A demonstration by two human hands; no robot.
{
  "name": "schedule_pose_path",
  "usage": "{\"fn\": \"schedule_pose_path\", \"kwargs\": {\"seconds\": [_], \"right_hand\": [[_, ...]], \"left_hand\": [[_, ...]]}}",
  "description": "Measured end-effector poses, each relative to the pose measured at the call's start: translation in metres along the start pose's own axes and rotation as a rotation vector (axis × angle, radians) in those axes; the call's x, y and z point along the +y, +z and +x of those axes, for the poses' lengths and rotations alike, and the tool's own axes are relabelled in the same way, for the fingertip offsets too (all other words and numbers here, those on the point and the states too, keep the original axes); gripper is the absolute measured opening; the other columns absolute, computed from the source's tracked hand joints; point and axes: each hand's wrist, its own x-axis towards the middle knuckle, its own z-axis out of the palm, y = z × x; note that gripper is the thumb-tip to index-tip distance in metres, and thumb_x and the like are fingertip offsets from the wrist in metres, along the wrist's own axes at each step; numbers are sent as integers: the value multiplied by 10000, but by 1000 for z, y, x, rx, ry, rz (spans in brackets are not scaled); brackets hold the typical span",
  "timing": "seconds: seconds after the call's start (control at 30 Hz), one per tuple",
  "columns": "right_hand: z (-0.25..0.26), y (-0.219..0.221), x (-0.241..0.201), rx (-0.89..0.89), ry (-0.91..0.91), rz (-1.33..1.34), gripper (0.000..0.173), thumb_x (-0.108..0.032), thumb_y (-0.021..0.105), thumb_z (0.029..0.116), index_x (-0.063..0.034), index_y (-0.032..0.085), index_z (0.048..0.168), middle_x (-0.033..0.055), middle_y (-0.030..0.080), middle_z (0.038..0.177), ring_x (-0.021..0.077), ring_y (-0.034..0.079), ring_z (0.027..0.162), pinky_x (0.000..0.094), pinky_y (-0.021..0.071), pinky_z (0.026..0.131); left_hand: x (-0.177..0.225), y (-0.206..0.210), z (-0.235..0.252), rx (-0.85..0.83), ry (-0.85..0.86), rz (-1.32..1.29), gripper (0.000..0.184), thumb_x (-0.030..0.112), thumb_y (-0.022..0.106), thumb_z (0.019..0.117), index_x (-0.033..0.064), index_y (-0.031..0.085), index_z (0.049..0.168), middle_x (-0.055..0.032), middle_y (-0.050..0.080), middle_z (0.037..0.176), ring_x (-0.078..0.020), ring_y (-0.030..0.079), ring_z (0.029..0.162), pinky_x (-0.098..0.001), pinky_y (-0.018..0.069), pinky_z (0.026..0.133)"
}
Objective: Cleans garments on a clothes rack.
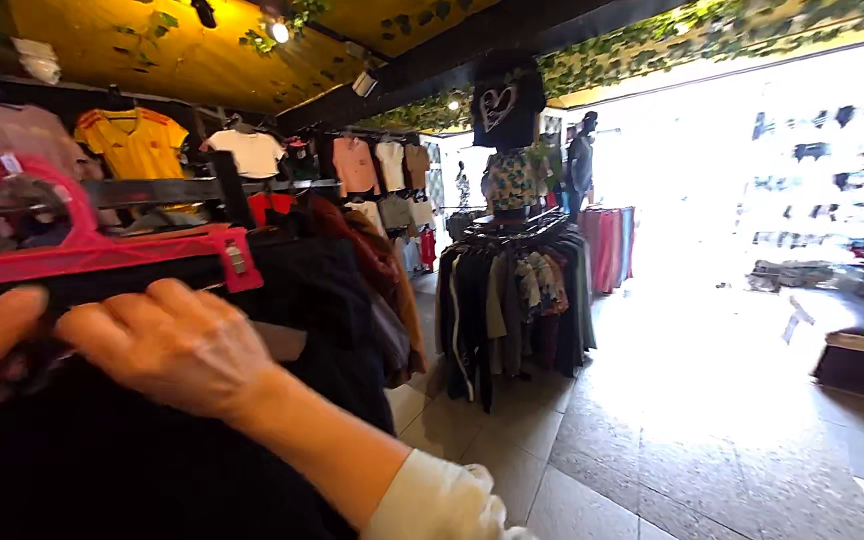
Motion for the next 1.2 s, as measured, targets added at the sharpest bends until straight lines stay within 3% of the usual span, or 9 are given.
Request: {"fn": "schedule_pose_path", "kwargs": {"seconds": [0.13, 0.3, 0.43, 0.53, 0.67, 0.77, 0.83, 1.03, 1.2], "right_hand": [[-5, 1, -3, 104, 31, -11, 104, -23, 692, 879, -43, 786, 920, 102, 762, 911, 256, 714, 830, 349, 570, 661], [-26, -6, 0, 74, 112, -47, 105, -85, 692, 936, -51, 765, 869, 101, 723, 814, 286, 679, 773, 379, 516, 590], [-65, -74, -10, -116, 349, 269, 219, -138, 683, 977, 35, 720, 1106, 138, 739, 997, 185, 694, 878, 304, 565, 768], [-160, -152, -31, -255, 883, 561, 171, -140, 619, 1012, -45, 667, 1145, -12, 691, 950, 17, 651, 775, 188, 578, 693], [-324, -226, -109, -236, 1959, 582, 200, -228, 571, 1011, -66, 668, 946, 19, 650, 716, 98, 587, 552, 258, 503, 487], [-359, -265, -165, -284, 2402, 809, 319, -264, 531, 1026, -57, 514, 1268, 50, 670, 867, 152, 683, 690, 304, 599, 609], [-360, -274, -170, -487, 2552, 1036, 321, -268, 592, 995, -96, 523, 1258, 50, 697, 864, 154, 688, 683, 307, 598, 620], [-405, -258, -103, -1089, 2311, 1158, 474, -485, 530, 1035, -145, 529, 1365, 13, 633, 929, 114, 628, 757, 312, 549, 710], [-473, -278, -12, -1559, 1879, 931, 644, -320, 602, 1024, -121, 351, 1582, 275, 648, 1205, 403, 651, 1070, 596, 484, 951]], "left_hand": [[-18, -3, 1, 117, 97, 20, 150, 230, 657, 984, 88, 705, 995, 88, 647, 845, 71, 534, 688, -151, 460, 631], [-14, -5, 6, 221, 231, 396, 282, 237, 597, 1023, -5, 738, 1053, -193, 713, 995, -285, 665, 961, -530, 484, 879], [-24, -23, -15, 57, 376, 507, 507, 365, 496, 1070, 1, 529, 1420, -250, 561, 1387, -321, 599, 1166, -479, 470, 991], [-54, -34, -65, 15, 325, 326, 515, 379, 566, 1039, 99, 498, 1466, -90, 553, 1433, -84, 616, 1080, -255, 522, 870], [-123, -16, -157, -263, 26, 115, 255, 240, 575, 1013, 101, 694, 1192, 16, 712, 1067, -59, 647, 795, -252, 558, 688], [-190, 21, -230, -552, -276, 17, 238, 145, 569, 993, 13, 734, 1103, -52, 743, 1002, -92, 680, 802, -273, 576, 725], [-208, 55, -277, -686, -451, -11, 243, 105, 553, 1007, -22, 730, 1115, -97, 745, 1055, -129, 698, 874, -317, 578, 813], [-167, 170, -319, -1159, -707, -228, 264, 113, 546, 1035, -36, 695, 1195, -142, 715, 1139, -159, 695, 984, -344, 565, 919], [-165, 273, -276, -1210, -639, -161, 281, 158, 548, 1045, 0, 703, 1218, -145, 709, 1178, -177, 688, 1029, -348, 549, 942]]}}
